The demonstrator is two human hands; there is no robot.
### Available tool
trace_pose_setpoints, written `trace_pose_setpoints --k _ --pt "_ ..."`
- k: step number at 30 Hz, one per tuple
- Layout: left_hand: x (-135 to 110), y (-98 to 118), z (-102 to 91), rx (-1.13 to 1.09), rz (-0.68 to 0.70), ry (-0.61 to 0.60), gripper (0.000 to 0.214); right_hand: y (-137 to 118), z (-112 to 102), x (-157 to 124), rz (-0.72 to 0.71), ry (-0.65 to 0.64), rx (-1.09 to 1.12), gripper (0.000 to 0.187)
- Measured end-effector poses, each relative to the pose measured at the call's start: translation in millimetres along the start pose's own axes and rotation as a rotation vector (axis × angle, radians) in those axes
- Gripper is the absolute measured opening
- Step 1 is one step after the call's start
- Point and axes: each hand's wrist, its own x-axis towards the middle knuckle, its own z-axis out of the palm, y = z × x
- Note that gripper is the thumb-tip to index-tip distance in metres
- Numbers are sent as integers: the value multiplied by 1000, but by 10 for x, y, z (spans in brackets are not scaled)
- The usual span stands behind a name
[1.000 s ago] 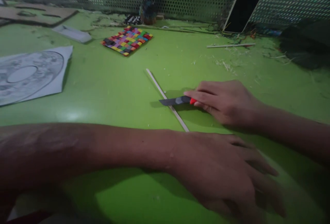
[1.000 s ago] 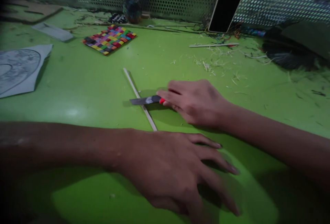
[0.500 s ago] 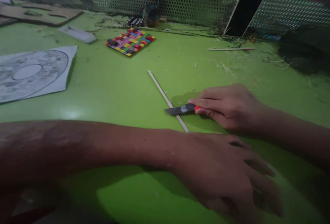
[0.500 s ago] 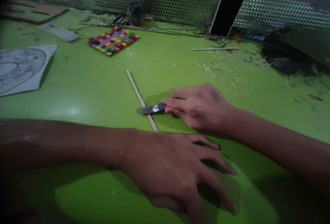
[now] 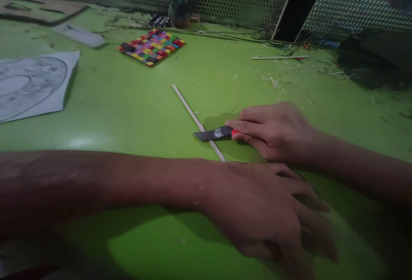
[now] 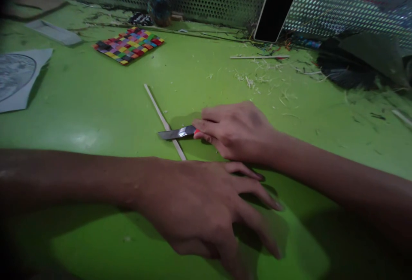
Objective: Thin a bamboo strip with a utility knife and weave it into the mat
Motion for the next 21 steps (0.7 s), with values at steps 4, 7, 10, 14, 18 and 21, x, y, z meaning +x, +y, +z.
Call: trace_pose_setpoints --k 4,7,10,14,18,21 --pt "8 -16 -7 -2 -6 -78 41 -2 -4 5 14 -23 25 38" --pt "15 -28 -10 12 24 -159 51 -9 -1 16 8 -14 28 39" --pt "14 -25 5 9 9 -119 49 -17 4 24 -7 -3 28 39" --pt "9 -14 33 -7 -23 -45 40 -24 11 30 20 -40 39 39" --pt "21 -6 33 -110 -61 -119 38 -26 29 36 33 -59 41 37" --pt "34 5 30 -216 -155 -98 31 -21 42 32 24 -65 26 35"
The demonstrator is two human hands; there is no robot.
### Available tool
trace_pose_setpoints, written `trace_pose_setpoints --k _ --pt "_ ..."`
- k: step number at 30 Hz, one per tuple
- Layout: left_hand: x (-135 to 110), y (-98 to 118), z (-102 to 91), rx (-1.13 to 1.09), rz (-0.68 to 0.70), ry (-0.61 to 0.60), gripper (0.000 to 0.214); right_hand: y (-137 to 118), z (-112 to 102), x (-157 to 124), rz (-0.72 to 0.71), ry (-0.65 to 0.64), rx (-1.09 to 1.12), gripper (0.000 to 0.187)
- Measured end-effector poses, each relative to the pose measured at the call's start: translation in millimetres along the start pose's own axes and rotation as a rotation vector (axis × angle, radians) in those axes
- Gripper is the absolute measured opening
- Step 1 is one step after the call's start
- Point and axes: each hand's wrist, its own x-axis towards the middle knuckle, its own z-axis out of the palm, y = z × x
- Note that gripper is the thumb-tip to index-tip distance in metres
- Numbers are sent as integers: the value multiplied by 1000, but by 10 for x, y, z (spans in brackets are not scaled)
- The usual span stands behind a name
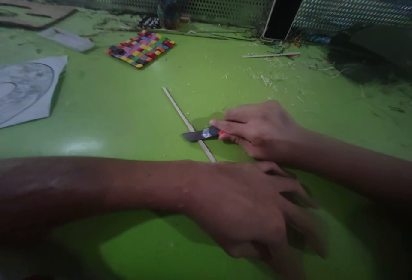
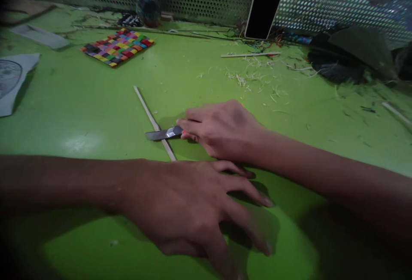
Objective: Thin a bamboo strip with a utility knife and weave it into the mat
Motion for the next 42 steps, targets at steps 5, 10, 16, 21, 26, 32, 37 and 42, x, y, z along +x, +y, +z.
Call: trace_pose_setpoints --k 5,10,16,21,26,32,37,42 --pt "-11 0 23 98 64 66 35 4 7 -26 -22 1 -31 32" --pt "-38 -28 28 212 153 6 42 -45 -9 73 25 -33 -60 37" --pt "-17 -40 22 176 173 161 31 -19 48 191 28 52 -81 50" --pt "14 -23 -6 202 173 106 32 89 2 -33 -102 44 -64 47" --pt "11 -15 -14 188 164 132 34 115 -34 -121 -87 37 -108 41" --pt "-8 -54 51 210 222 239 34 50 -45 -18 -49 9 -23 43" --pt "-3 -48 80 215 185 216 33 40 3 97 16 -15 -51 42" --pt "1 -26 63 229 176 213 29 27 57 107 188 85 -129 46"
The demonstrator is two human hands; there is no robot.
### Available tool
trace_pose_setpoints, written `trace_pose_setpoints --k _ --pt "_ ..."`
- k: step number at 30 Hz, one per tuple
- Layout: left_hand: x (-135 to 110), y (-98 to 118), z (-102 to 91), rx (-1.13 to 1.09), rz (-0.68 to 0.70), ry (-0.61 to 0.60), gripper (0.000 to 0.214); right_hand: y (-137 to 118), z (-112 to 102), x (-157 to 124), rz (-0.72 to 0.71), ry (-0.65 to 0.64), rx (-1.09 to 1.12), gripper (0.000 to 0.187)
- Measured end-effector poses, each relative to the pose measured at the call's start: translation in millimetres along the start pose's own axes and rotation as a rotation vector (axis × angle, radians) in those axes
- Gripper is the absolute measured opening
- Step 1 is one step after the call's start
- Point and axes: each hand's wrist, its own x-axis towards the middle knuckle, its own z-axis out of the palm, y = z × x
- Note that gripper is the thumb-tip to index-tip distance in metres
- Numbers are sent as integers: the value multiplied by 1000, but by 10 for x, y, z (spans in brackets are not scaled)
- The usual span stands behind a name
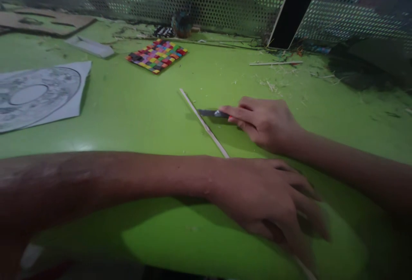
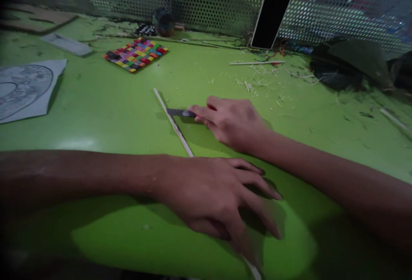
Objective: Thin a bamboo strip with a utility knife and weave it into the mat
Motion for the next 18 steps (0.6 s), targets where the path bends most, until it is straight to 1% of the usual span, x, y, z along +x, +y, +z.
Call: trace_pose_setpoints --k 3,7,9,10,11,12,13,14,15,16,18 --pt "4 -7 6 11 11 -36 27 -13 1 -19 137 29 -2 47" --pt "90 -50 49 11 27 -64 27 -41 10 21 259 14 20 46" --pt "167 -27 50 22 -15 -81 29 -54 -12 49 305 -9 44 44" --pt "200 19 35 33 -66 -84 30 -55 -39 56 329 -26 60 43" --pt "219 96 9 36 -125 -82 30 -49 -75 52 356 -45 80 42" --pt "217 209 -25 30 -206 -54 31 -34 -121 36 385 -59 100 41" --pt "186 354 -60 1 -285 -9 35 -9 -172 8 417 -59 120 40" --pt "125 527 -88 -76 -314 48 32 26 -224 -34 453 -39 138 39" --pt "33 716 -99 -192 -359 175 30 72 -271 -86 484 -3 156 38" --pt "-84 910 -87 -339 -375 280 32 127 -307 -144 508 44 167 37" --pt "-361 1264 18 -536 -429 451 32 246 -336 -259 544 132 173 37"
